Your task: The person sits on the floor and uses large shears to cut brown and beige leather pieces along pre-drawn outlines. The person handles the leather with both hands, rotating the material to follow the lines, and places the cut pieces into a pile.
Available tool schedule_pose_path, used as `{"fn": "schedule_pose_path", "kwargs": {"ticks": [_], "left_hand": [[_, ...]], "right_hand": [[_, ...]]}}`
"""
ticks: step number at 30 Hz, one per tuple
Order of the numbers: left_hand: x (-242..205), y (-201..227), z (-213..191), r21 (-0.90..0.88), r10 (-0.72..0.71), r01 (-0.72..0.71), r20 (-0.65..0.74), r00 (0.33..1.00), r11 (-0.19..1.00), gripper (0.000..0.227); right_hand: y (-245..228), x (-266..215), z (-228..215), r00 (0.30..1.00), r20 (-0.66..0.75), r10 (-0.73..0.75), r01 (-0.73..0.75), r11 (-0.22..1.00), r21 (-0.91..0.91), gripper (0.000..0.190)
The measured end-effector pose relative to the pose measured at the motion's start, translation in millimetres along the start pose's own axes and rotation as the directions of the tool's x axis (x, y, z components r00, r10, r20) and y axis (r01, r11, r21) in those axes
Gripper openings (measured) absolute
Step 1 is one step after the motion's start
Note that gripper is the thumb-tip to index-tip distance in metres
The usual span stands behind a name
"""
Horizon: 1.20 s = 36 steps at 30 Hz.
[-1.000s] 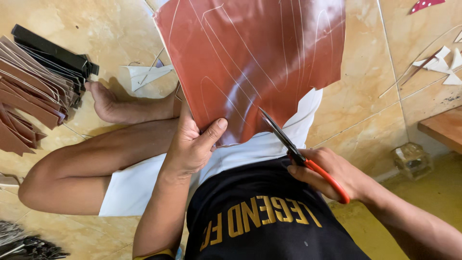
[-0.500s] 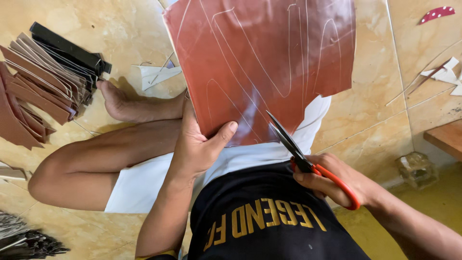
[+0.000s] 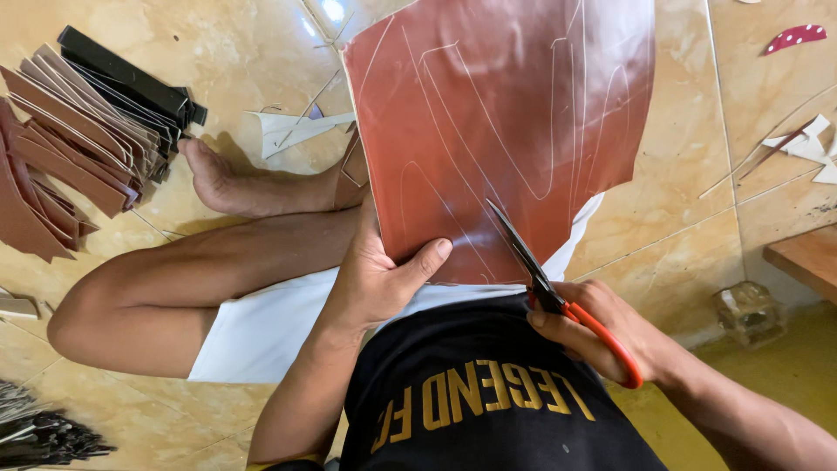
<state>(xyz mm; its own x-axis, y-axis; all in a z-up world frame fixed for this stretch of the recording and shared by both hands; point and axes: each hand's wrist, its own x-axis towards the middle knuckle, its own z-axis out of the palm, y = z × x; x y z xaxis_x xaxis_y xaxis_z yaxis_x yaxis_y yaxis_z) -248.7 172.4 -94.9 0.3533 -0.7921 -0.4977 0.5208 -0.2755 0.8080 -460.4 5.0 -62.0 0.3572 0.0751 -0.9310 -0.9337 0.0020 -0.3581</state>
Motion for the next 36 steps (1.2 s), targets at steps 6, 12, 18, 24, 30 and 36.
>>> {"fn": "schedule_pose_path", "kwargs": {"ticks": [6, 12, 18, 24, 30, 36], "left_hand": [[0.7, 0.7, 0.4, -0.034, -0.041, 0.040, -0.025, 0.999, 0.999, 0.066], [-4.1, 4.2, -1.0, -0.063, -0.007, 0.011, 0.058, 0.998, 0.998, 0.064], [-10.5, 3.7, 2.6, -0.061, -0.024, 0.028, 0.063, 0.998, 0.998, 0.058], [-8.5, 6.6, 1.8, -0.051, 0.014, -0.013, 0.030, 0.999, 0.999, 0.069], [12.1, 20.4, -9.7, 0.329, 0.243, -0.222, -0.024, 0.970, 0.918, 0.069], [13.7, 32.4, -8.3, 0.229, 0.170, -0.150, -0.069, 0.983, 0.962, 0.060]], "right_hand": [[6.9, 2.7, 7.1, 0.995, -0.076, -0.060, 0.055, 0.996, -0.067, 0.034], [-3.2, 7.0, -4.4, 0.940, -0.085, -0.331, 0.326, 0.943, -0.065, 0.035], [6.6, 24.9, -8.1, 0.812, -0.110, -0.573, 0.549, 0.814, -0.190, 0.055], [25.5, 37.4, 5.0, 0.953, -0.099, -0.287, 0.258, 0.938, -0.229, 0.023], [9.8, 32.0, 8.0, 0.966, -0.117, -0.232, 0.221, 0.970, -0.102, 0.019], [0.0, 48.3, -7.3, 0.895, -0.105, -0.433, 0.410, 0.893, -0.186, 0.041]]}}
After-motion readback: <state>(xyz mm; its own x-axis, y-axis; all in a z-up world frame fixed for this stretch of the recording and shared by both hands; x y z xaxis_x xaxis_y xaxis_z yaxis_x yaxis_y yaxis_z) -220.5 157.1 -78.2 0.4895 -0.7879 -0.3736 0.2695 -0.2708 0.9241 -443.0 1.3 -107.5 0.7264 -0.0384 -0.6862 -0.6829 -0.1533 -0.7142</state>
